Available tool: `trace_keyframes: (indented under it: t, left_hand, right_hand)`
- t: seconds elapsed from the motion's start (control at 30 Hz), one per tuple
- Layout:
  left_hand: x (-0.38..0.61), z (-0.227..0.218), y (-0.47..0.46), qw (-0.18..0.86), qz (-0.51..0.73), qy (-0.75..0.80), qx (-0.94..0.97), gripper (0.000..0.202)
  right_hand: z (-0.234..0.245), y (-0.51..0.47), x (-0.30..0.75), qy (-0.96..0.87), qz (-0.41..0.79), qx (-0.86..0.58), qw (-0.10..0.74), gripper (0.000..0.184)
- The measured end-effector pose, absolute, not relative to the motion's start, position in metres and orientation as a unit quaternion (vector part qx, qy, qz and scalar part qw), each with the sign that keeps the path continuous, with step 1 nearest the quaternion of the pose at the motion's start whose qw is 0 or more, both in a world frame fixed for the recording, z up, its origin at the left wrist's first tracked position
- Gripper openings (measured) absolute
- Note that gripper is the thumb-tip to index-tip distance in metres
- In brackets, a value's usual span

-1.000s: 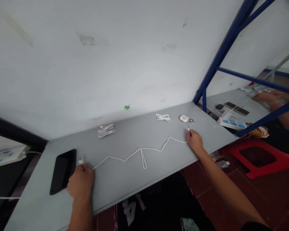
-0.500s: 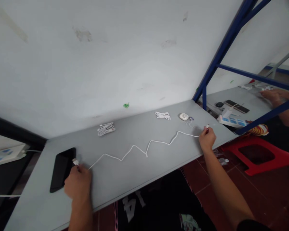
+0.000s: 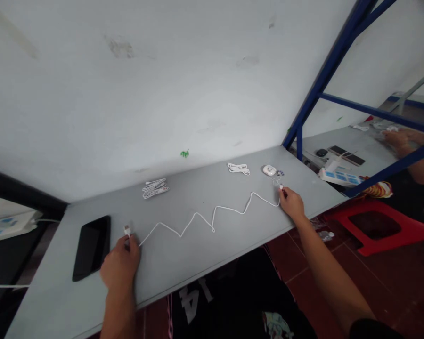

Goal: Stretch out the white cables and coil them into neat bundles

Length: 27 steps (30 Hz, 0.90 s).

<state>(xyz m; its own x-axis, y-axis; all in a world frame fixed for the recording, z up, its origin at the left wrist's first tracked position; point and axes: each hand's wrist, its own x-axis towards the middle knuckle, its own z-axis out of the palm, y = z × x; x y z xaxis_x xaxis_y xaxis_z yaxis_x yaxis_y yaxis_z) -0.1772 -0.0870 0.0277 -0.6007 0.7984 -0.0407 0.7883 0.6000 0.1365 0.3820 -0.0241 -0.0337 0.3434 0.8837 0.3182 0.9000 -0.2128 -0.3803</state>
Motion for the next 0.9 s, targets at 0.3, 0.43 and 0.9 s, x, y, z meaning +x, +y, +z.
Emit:
trace_keyframes:
  t: [0.3,0.43,0.9]
  left_hand:
    - [-0.173,0.031,-0.085,0.047,0.044,0.892,0.448,0.050]
    - [-0.154,0.035,-0.089,0.061,0.050,0.883,0.462,0.047]
    - [-0.118,0.031,-0.098,0.074,0.069,0.868,0.485,0.040]
  right_hand:
    - [-0.028,-0.026,0.375,-0.582,-0.019,-0.783,0.219,0.030]
    - [-0.026,-0.028,0.366,-0.602,-0.018,-0.770,0.209,0.030]
    - [-0.032,-0.033,0.325,-0.652,0.014,-0.728,0.210,0.034]
